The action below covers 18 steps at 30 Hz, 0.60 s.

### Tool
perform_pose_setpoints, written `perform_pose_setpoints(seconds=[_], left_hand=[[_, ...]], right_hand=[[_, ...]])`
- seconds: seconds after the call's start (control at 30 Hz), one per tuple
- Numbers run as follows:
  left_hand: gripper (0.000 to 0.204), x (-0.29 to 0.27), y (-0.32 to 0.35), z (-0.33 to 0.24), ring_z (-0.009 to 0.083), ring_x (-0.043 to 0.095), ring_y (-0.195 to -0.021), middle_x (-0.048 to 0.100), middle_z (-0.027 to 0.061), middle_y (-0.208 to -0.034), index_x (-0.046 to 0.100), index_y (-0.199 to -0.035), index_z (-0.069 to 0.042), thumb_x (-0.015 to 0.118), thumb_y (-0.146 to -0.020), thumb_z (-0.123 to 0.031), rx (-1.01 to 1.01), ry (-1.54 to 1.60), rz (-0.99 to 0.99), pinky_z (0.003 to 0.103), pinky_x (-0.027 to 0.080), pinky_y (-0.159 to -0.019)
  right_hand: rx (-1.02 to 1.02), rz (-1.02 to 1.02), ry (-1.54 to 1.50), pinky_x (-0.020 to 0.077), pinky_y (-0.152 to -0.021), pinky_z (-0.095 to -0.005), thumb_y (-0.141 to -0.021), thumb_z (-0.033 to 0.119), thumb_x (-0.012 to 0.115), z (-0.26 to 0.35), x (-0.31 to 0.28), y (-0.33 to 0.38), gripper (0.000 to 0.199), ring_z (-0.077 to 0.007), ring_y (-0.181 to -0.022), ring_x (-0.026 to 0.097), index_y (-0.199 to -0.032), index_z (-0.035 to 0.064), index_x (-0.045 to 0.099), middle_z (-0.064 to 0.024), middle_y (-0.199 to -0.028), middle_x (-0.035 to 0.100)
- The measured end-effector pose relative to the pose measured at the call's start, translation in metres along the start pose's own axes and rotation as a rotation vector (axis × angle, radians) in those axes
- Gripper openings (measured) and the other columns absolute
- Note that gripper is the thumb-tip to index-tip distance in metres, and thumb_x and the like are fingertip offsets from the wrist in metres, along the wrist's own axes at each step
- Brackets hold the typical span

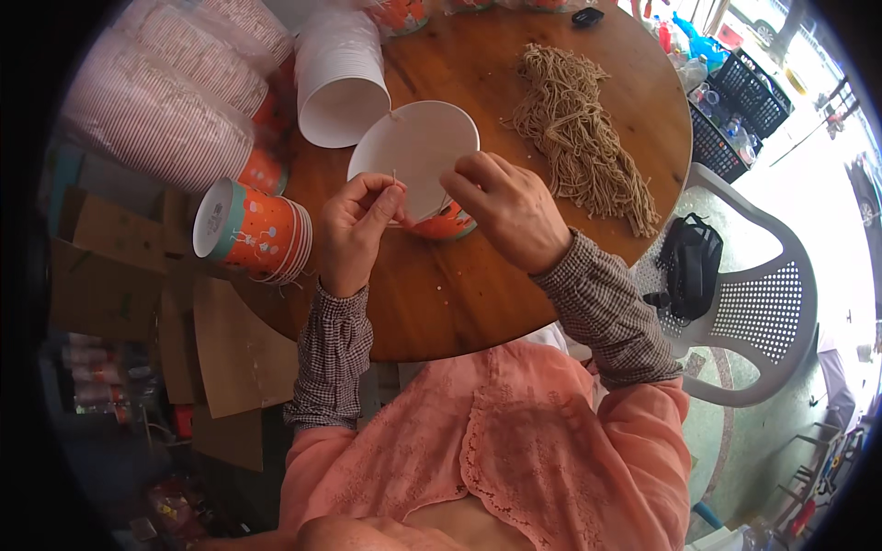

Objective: Threading and tying twine handles onto paper buckets.

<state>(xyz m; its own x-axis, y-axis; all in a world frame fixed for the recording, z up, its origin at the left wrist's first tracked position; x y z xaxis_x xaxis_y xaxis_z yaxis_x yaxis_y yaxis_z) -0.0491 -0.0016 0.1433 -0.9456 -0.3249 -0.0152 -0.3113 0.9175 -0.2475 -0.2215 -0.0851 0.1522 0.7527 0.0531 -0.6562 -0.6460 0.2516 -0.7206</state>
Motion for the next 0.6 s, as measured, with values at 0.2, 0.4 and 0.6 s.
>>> perform_pose_setpoints(seconds=[0.2,0.4,0.6], left_hand=[[0.017,-0.013,-0.005,0.000,0.0057,0.055,-0.058,0.062,0.0013,-0.070,0.063,-0.092,0.004,0.061,-0.093,-0.014,-0.190,-0.238,0.145,0.019,0.046,-0.054],[0.016,-0.001,-0.010,-0.004,0.0054,0.054,-0.060,0.061,0.0010,-0.071,0.066,-0.094,0.003,0.060,-0.093,-0.012,-0.319,-0.160,0.350,0.020,0.046,-0.056],[0.017,0.013,-0.013,-0.006,0.0050,0.054,-0.061,0.062,0.0009,-0.074,0.066,-0.094,0.003,0.061,-0.092,-0.013,-0.305,-0.114,0.460,0.020,0.046,-0.057]], right_hand=[[-0.139,0.101,0.010,0.0501,-0.063,-0.0341,-0.070,-0.001,0.061,-0.005,-0.007,-0.007,0.030,-0.0252,-0.077,0.060,-0.100,0.0033,0.061,-0.0095,-0.091,0.056],[-0.159,0.009,-0.083,0.0506,-0.064,-0.0335,-0.072,0.009,0.061,0.003,-0.002,-0.018,0.022,-0.0222,-0.079,0.058,-0.094,0.0073,0.061,-0.0059,-0.090,0.054],[0.099,0.048,-0.481,0.0506,-0.071,-0.0341,-0.080,0.005,0.063,-0.012,0.002,-0.015,0.013,-0.0260,-0.087,0.061,-0.094,0.0034,0.065,-0.0082,-0.095,0.061]])
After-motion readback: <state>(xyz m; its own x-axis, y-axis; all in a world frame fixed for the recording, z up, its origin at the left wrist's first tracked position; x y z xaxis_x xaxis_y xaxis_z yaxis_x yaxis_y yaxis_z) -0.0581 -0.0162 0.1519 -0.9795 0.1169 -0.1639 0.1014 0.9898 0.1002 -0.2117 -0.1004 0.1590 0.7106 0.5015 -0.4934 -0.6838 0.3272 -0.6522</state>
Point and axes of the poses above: each hand's wrist, its own y-axis away from the middle knuckle, its own x-axis out of the palm, z = x × y, the point moved 3 cm from there along -y, towards the middle knuckle
